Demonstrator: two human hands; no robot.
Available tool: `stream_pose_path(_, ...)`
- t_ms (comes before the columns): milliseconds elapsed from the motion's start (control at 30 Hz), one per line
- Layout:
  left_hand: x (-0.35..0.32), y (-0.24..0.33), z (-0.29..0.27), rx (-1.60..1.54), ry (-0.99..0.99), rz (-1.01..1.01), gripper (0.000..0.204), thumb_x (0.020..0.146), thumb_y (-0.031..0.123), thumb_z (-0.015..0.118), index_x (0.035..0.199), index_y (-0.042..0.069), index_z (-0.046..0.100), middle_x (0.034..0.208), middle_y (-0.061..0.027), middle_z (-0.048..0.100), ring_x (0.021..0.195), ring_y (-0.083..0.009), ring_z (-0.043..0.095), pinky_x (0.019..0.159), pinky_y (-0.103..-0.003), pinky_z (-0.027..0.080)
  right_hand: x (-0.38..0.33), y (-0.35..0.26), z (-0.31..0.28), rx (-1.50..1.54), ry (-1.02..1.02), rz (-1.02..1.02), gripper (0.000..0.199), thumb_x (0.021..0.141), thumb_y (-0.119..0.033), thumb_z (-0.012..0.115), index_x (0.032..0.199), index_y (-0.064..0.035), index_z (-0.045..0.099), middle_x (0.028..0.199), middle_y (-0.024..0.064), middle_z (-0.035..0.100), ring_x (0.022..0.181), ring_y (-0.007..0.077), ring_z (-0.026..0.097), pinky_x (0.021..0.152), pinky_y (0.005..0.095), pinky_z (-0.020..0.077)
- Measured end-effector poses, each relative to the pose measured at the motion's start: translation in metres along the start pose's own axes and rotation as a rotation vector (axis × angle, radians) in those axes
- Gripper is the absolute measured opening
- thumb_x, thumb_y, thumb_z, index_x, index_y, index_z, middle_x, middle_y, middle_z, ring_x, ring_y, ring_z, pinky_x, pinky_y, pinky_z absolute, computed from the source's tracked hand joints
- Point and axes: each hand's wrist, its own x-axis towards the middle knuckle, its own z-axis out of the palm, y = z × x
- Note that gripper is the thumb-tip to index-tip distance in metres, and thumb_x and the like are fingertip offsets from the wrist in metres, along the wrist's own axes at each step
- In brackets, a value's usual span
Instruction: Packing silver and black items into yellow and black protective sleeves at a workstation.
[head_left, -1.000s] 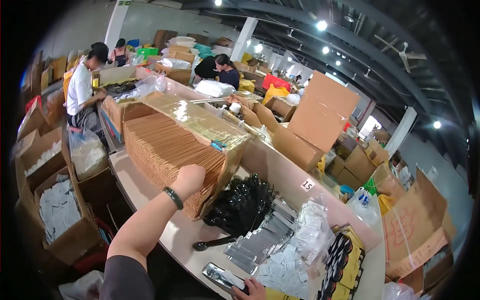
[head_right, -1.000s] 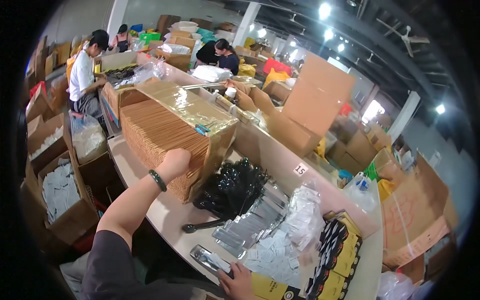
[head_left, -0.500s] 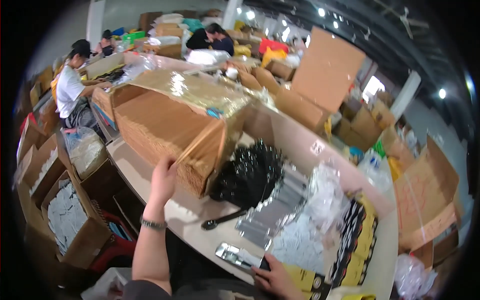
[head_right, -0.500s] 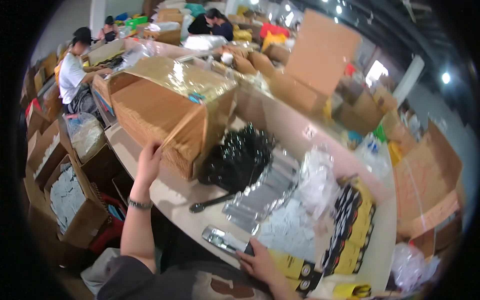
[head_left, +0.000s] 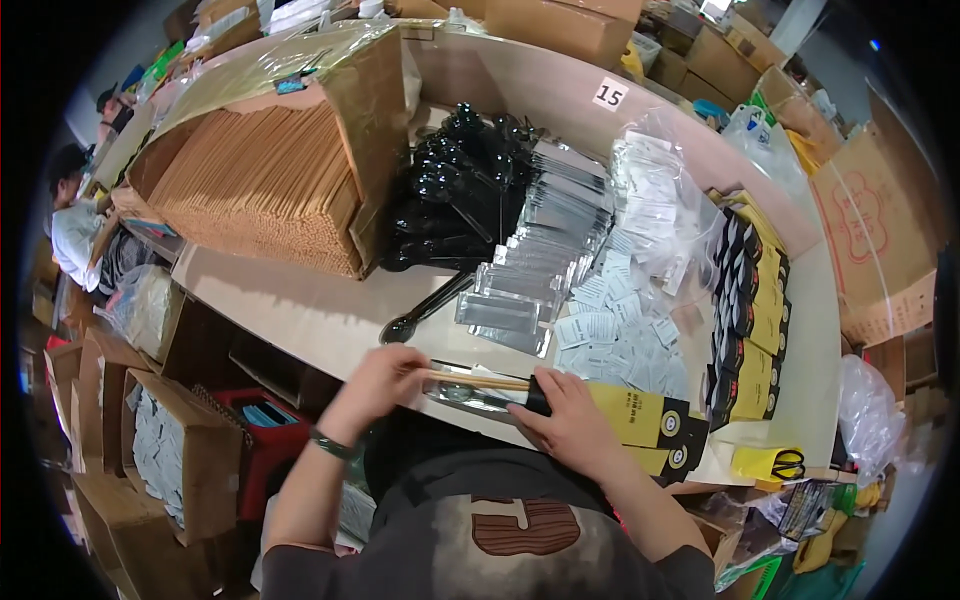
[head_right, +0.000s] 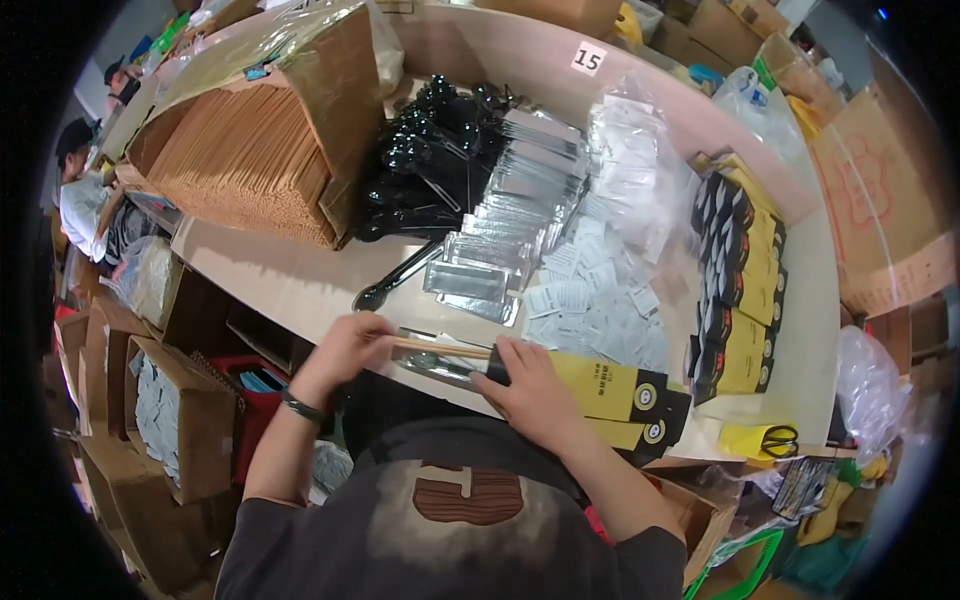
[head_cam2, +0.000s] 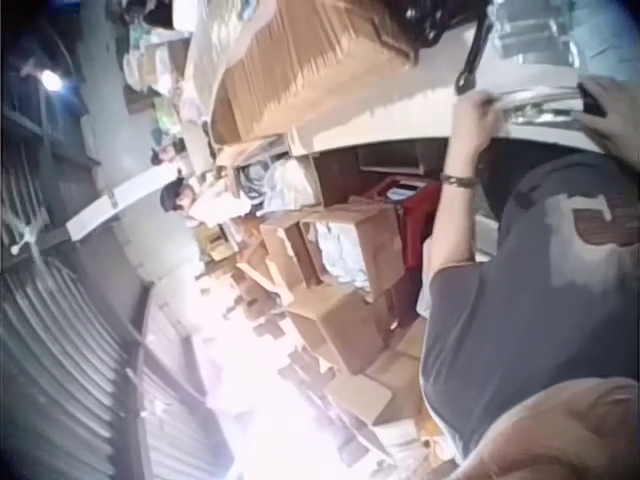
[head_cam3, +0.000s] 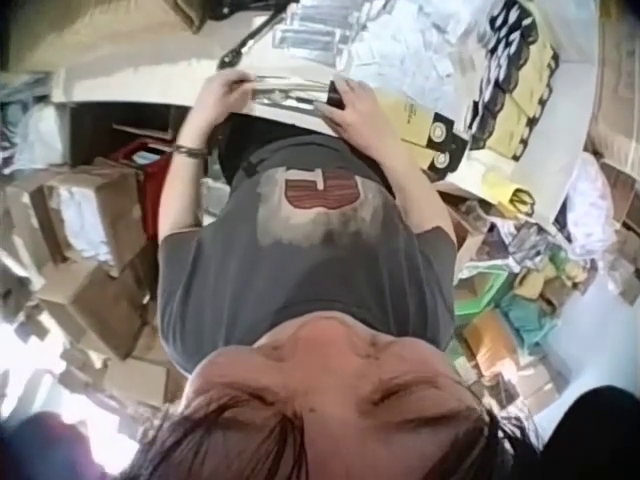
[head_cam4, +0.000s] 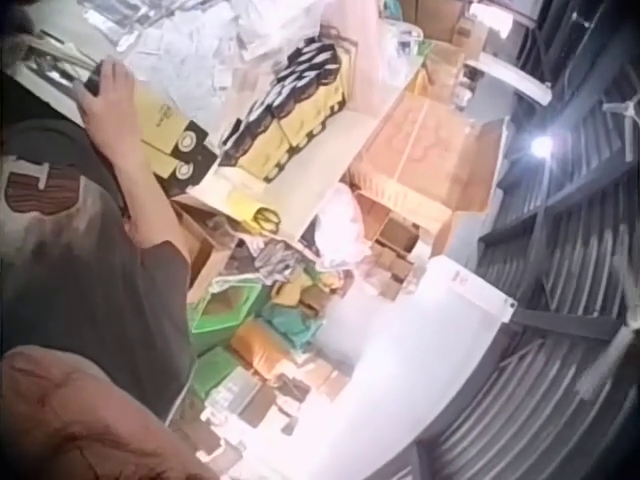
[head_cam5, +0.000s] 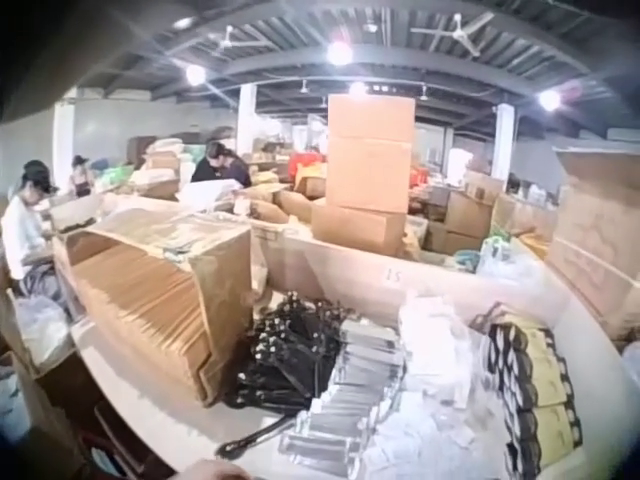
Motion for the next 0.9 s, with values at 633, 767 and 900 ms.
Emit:
stream_pose_path(633,0.018,0.017,0.105,-0.630,-0.280,-0.004,0.076,0.090,-0.002,0.067,0.152,0.002,0.023,0.123,-0.0124,0.059,0.107,-0.0200,0.060,0.096,-0.035,0.050,0.007,0.006,0.026,0.004,0.213,0.044,0.026,0.077,-0.018,0.066,0.097,-0.0048,0.056,0.094,0.0141,0.057,0.093,0.0306,0.058,0.082,0.0401,0.0475)
stream_pose_path(767,0.025,0.020,0.080,-0.090,-0.288,0.023,0.081,0.087,0.012,0.075,0.150,0.000,0.026,0.115,-0.0159,0.064,0.106,-0.0227,0.062,0.095,-0.036,0.049,0.003,0.006,0.034,0.069,0.136,0.016,0.039,0.078,-0.019,0.069,0.112,-0.0061,0.056,0.100,0.0146,0.057,0.098,0.0325,0.057,0.085,0.0421,0.0467)
stream_pose_path(900,-0.010,0.080,0.061,0.847,-0.050,0.349,0.077,0.085,0.035,0.078,0.147,0.005,0.042,0.144,-0.0198,0.052,0.128,-0.0419,0.052,0.106,-0.048,0.039,0.009,0.010,0.035,0.071,0.257,-0.089,0.035,0.081,-0.027,0.069,0.111,-0.0143,0.058,0.100,0.0172,0.056,0.092,0.0357,0.058,0.076,0.0453,0.0486)
